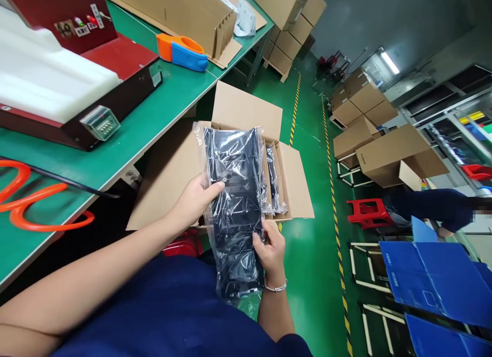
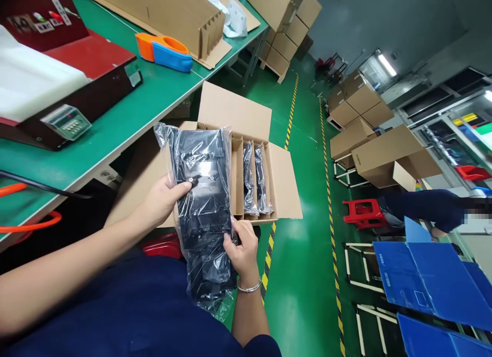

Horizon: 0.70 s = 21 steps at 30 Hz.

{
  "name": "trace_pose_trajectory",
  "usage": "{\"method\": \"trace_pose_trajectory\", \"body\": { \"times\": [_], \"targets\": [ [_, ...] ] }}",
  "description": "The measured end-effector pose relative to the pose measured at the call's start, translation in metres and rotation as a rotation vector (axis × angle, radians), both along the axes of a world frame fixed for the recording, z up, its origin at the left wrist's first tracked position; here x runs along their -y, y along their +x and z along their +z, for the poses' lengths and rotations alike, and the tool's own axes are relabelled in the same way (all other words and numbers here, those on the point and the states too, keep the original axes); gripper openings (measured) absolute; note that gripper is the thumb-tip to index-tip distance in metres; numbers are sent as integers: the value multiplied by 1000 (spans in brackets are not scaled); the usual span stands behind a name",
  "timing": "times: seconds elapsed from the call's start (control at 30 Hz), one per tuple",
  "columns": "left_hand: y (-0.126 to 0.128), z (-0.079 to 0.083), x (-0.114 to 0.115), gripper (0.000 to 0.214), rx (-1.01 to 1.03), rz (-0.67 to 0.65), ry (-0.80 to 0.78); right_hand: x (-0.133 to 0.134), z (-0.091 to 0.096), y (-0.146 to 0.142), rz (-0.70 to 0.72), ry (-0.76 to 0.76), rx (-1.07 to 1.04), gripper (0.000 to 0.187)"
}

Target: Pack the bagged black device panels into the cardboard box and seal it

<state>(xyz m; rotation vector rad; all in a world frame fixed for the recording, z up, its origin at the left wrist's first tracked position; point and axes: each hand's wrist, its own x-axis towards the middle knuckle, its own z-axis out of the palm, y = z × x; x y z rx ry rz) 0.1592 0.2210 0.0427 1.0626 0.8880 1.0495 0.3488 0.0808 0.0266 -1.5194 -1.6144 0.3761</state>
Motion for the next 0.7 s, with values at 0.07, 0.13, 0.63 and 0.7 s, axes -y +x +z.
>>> {"method": "trace_pose_trajectory", "body": {
  "times": [0.07, 0.13, 0.63, 0.7],
  "targets": [
    [-3, 3, 2, 52, -19, 17, -8, 0, 1, -3, 16, 20, 20, 32],
    [-6, 5, 4, 50, -31, 32, -25, 1, 3, -7, 24, 39, 26, 33],
    [-12, -1, 6, 54, -18, -23, 5, 0, 8, -12, -10, -103, -174, 29],
    [-13, -3, 6, 49, -9, -8, -4, -1, 8, -13, 0, -97, -191, 32]
  ]
}}
